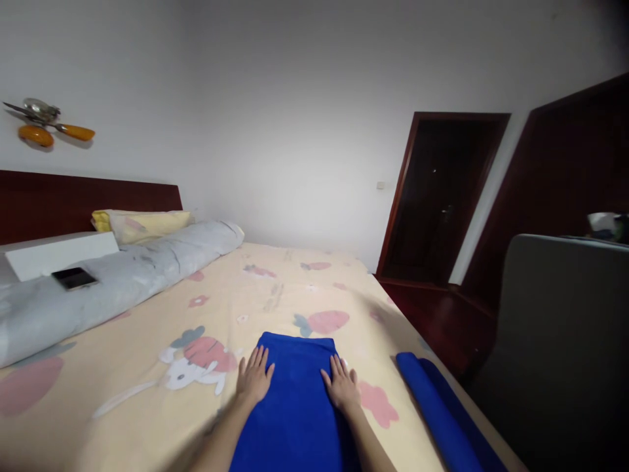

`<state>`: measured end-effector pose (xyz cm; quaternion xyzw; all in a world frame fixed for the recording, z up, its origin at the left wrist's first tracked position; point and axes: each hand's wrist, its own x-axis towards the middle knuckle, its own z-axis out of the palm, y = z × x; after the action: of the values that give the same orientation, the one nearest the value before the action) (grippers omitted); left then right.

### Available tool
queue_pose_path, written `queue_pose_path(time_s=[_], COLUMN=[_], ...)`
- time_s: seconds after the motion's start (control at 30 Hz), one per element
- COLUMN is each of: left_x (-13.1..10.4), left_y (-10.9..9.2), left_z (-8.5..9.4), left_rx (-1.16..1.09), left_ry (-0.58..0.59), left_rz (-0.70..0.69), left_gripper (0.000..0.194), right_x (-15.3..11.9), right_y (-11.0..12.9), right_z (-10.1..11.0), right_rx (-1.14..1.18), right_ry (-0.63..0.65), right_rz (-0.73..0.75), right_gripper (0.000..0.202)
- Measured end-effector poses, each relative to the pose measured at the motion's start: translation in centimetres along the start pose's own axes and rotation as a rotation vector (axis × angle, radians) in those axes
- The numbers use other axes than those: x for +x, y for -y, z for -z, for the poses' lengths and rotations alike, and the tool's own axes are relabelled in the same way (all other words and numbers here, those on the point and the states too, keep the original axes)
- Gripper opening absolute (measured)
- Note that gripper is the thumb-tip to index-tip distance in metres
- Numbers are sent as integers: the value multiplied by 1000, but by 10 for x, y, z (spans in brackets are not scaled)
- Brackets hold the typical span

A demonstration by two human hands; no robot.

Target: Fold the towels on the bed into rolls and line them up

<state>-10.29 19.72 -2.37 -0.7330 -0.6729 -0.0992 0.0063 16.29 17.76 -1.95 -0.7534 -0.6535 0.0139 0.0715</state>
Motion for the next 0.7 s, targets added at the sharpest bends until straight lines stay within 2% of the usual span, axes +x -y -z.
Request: queue_pose_path(time_s=[0.07, 0.17, 0.27, 0.37, 0.47, 0.6, 0.7], left_x=[-13, -45, -82, -110, -125, -132, -138], left_y=[1, -12, -27, -24, -1, 35, 53], left_z=[0, -14, -40, -59, -56, -32, -22], left_rx=[28, -25, -95, -110, -102, -79, -47], left_ry=[-69, -119, -125, -163, -187, -148, -142], left_rz=[11, -154, -350, -454, -414, -304, -240], left_gripper=[57, 55, 55, 56, 53, 52, 53], right_x=[-11, -44, -85, -116, -130, -137, -143], right_y=[-1, 16, 39, 45, 28, -10, -39], right_z=[4, 4, -6, -16, -17, -19, -25], right_rx=[-16, 33, 167, 227, 201, 144, 95], right_ry=[-62, -119, -31, 44, 21, -72, -147], right_rz=[2, 153, 440, 604, 569, 466, 427], right_gripper=[67, 62, 57, 58, 59, 59, 59])
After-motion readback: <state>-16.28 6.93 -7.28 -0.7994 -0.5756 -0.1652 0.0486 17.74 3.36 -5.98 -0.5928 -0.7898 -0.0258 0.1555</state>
